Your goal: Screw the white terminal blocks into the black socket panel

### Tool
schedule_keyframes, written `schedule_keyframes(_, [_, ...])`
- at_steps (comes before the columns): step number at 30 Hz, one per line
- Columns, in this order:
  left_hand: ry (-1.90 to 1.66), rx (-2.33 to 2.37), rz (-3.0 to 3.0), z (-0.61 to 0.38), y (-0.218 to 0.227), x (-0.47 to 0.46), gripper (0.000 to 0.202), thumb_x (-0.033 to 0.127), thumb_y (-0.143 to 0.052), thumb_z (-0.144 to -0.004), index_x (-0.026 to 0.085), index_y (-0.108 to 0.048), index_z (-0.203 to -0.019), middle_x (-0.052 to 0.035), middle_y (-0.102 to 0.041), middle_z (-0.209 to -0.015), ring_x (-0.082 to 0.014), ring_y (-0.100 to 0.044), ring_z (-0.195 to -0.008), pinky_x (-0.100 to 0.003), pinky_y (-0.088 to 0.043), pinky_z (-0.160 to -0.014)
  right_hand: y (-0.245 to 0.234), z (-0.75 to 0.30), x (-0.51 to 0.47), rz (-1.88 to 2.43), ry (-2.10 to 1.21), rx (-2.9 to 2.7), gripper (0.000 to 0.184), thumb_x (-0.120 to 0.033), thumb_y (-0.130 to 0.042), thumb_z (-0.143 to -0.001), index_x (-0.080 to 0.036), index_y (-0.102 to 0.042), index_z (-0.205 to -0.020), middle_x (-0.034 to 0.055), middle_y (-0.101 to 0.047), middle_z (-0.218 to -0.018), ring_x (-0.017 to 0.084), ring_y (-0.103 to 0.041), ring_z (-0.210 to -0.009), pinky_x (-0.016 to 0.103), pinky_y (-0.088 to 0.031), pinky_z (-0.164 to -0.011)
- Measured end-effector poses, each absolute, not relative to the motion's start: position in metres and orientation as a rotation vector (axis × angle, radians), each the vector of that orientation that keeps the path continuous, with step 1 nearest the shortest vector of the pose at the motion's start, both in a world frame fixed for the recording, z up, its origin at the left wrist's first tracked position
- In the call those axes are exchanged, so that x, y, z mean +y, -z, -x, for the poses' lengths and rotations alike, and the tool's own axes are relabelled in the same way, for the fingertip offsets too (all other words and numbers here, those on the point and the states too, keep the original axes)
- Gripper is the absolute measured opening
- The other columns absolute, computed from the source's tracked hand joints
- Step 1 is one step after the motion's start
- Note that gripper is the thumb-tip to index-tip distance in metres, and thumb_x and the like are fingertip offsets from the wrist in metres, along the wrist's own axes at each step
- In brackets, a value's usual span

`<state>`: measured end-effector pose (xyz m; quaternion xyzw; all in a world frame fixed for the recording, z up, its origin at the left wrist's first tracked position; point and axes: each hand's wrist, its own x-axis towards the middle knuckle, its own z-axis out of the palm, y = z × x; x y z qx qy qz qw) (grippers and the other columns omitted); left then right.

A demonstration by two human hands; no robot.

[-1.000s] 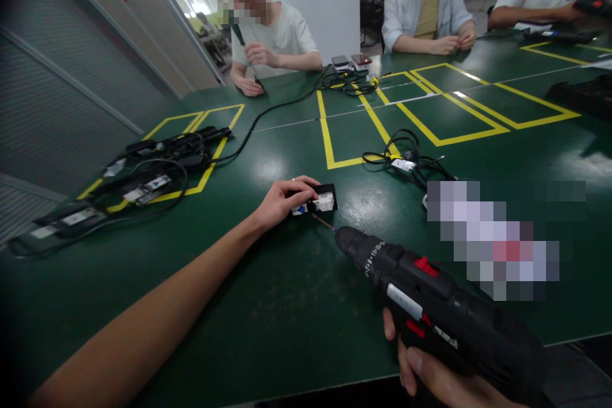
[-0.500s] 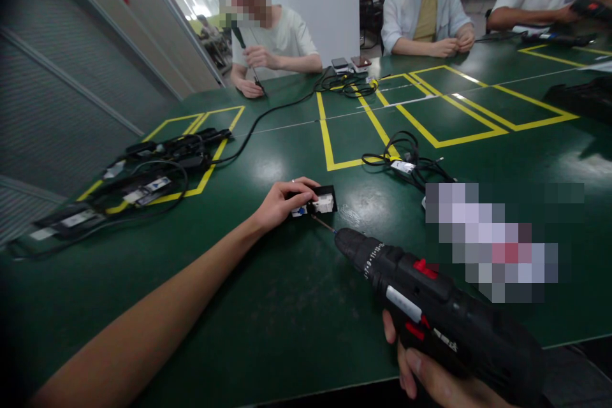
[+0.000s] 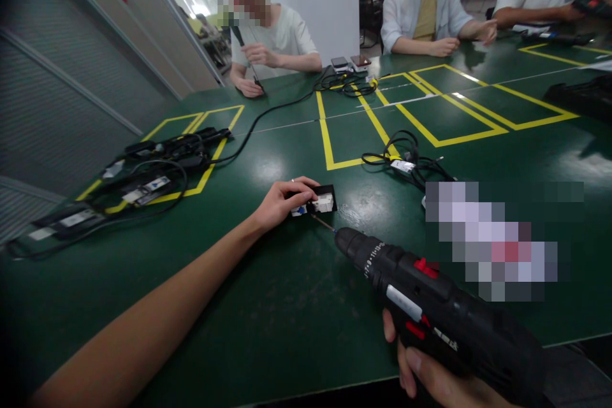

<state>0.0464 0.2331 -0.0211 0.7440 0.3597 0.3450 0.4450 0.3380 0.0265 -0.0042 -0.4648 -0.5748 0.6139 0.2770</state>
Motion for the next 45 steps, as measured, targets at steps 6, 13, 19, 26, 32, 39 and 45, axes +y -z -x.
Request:
schedule_keyframes(6, [-0.867,0.88,-1.851,-0.047,0.022,0.234,0.024,0.034,-0.056,-0.084,0.016,-0.072,-0.081,-0.0103,-0.062,-0.106,-0.0219,-0.058,-0.098,-0.038,-0.043,-0.09,0.008,-0.34,0.025,1.184,-1.795,-1.44,0.052,-0.032,-0.049,-0.091,-0.042,-0.022,-0.134,-0.0001,-0.064,-0.09,0.017,-0.065,-0.071,0.032,-0.056,-0.069])
schedule_keyframes(13, [-0.858,0.891,-1.841,-0.046,0.021,0.233,0.024,0.035,-0.057,-0.084,0.016,-0.072,-0.082,-0.0104,-0.062,-0.107,-0.0221,-0.057,-0.099,-0.037,-0.044,-0.088,0.007,-0.339,0.024,1.183,-1.752,-1.375,0.051,-0.03,-0.053,-0.089,-0.039,-0.027,-0.132,0.003,-0.064,-0.098,0.018,-0.066,-0.068,0.031,-0.056,-0.063])
schedule_keyframes(19, [-0.86,0.888,-1.847,-0.046,0.022,0.234,0.023,0.035,-0.057,-0.083,0.017,-0.072,-0.082,-0.0098,-0.062,-0.107,-0.0216,-0.057,-0.098,-0.037,-0.044,-0.089,0.004,-0.331,0.021,1.258,-1.629,-1.287,0.051,-0.034,-0.054,-0.086,-0.036,-0.032,-0.131,0.0039,-0.067,-0.094,0.017,-0.065,-0.06,0.031,-0.055,-0.055])
schedule_keyframes(26, [-0.851,0.889,-1.849,-0.046,0.021,0.234,0.023,0.034,-0.056,-0.083,0.017,-0.072,-0.082,-0.0104,-0.062,-0.107,-0.0219,-0.058,-0.098,-0.037,-0.045,-0.088,0.002,-0.338,0.025,1.234,-1.748,-1.461,0.022,-0.033,-0.049,-0.09,-0.031,-0.053,-0.111,0.0013,-0.065,-0.074,0.019,-0.067,-0.066,0.032,-0.058,-0.065])
schedule_keyframes(32, [-0.856,0.878,-1.853,-0.046,0.022,0.235,0.023,0.034,-0.057,-0.083,0.017,-0.072,-0.082,-0.0101,-0.062,-0.106,-0.0219,-0.058,-0.098,-0.038,-0.044,-0.089,0.001,-0.336,0.032,1.224,-1.595,-1.56,0.021,-0.039,-0.049,-0.087,-0.029,-0.064,-0.096,0.0032,-0.067,-0.068,0.021,-0.066,-0.062,0.034,-0.058,-0.064])
schedule_keyframes(39, [-0.859,0.889,-1.85,-0.046,0.023,0.234,0.023,0.035,-0.057,-0.083,0.017,-0.072,-0.082,-0.01,-0.063,-0.106,-0.0219,-0.058,-0.098,-0.038,-0.044,-0.088,0.003,-0.34,0.027,1.246,-1.613,-1.551,0.02,-0.038,-0.048,-0.088,-0.031,-0.06,-0.102,0.0021,-0.067,-0.072,0.021,-0.066,-0.065,0.035,-0.056,-0.067])
schedule_keyframes(45, [-0.862,0.878,-1.844,-0.046,0.022,0.234,0.023,0.034,-0.057,-0.083,0.017,-0.072,-0.081,-0.0099,-0.062,-0.106,-0.022,-0.058,-0.098,-0.037,-0.044,-0.088,0.012,-0.342,0.026,1.273,-1.764,-1.532,0.018,-0.036,-0.043,-0.092,-0.028,-0.056,-0.102,0.0034,-0.067,-0.077,0.02,-0.066,-0.07,0.036,-0.055,-0.071])
